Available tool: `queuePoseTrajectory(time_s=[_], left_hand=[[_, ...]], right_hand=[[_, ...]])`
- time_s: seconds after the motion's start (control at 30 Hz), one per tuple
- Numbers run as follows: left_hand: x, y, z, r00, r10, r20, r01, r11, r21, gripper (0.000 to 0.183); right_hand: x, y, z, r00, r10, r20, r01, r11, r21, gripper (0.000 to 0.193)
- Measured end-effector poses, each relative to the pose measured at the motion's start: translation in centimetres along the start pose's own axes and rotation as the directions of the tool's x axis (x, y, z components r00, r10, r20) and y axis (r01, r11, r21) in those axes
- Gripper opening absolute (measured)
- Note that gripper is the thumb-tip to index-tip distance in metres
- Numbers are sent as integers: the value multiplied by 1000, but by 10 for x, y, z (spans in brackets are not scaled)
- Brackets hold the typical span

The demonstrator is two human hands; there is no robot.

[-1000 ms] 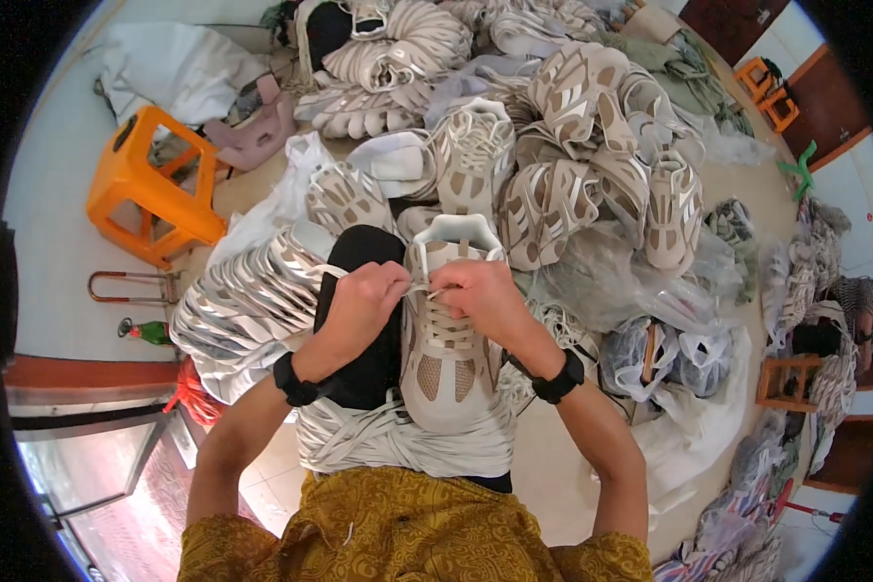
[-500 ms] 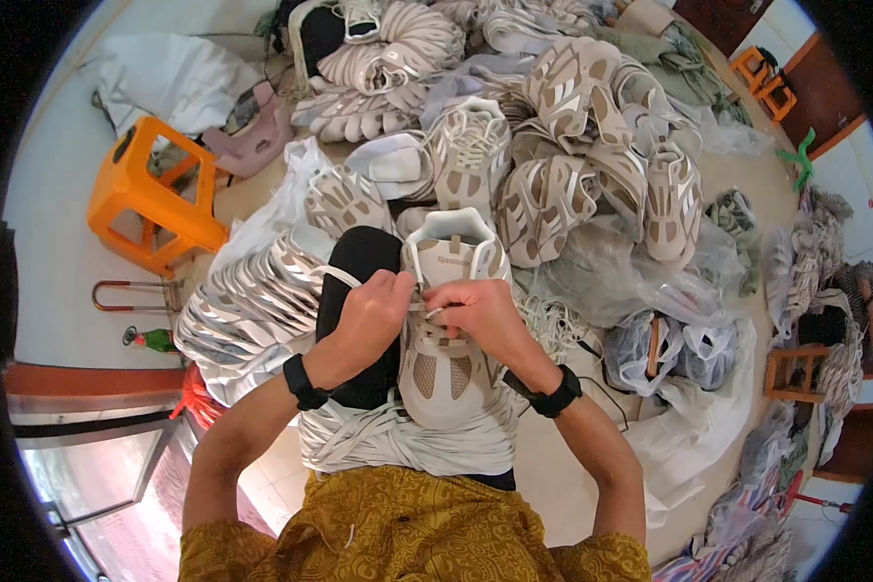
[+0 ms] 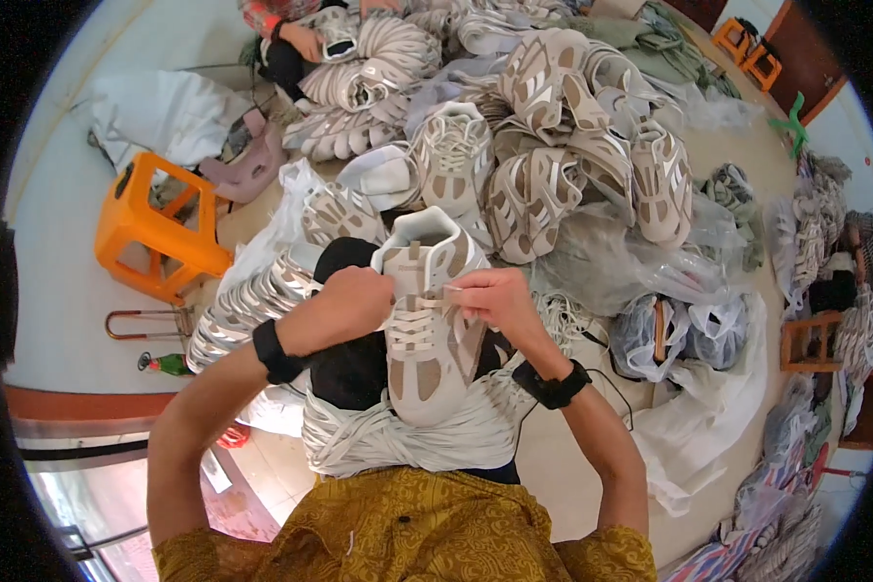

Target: Inserting and threading laces through the eyelets of an athletic shoe while sitting among components.

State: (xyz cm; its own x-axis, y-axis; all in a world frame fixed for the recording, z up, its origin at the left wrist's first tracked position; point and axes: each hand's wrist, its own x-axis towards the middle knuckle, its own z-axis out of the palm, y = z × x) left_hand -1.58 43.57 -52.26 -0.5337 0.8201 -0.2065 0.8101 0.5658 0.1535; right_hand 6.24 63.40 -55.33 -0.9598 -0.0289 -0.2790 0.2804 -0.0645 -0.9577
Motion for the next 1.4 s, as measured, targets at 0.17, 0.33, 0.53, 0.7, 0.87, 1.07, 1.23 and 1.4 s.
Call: queuePoseTrajectory(time_s=[0.17,0.33,0.53,0.7,0.87,1.07,1.23,1.4], left_hand=[[14,-11,-2,990,-38,138,42,999,-23,17],[17,-10,-6,959,-130,253,179,967,-181,14],[6,-2,8,994,-72,-84,76,996,51,7],[2,1,6,908,196,-370,-136,974,181,8],[20,19,13,939,-89,-333,35,985,-166,9],[34,17,15,968,-166,-189,70,900,-429,13],[53,11,13,995,18,-100,-52,936,-348,12],[49,7,8,997,72,21,-61,940,-337,11]], right_hand=[[1,9,-5,945,-327,-4,315,915,-253,12],[5,18,8,838,-544,37,513,762,-395,12],[8,22,7,858,-512,42,459,728,-509,11],[8,23,6,863,-503,44,424,674,-605,12],[12,16,14,737,-625,257,452,173,-875,10],[18,15,16,702,-632,328,482,83,-872,8],[13,33,5,687,-681,256,524,219,-823,11],[6,8,6,765,-592,252,467,241,-851,15]])
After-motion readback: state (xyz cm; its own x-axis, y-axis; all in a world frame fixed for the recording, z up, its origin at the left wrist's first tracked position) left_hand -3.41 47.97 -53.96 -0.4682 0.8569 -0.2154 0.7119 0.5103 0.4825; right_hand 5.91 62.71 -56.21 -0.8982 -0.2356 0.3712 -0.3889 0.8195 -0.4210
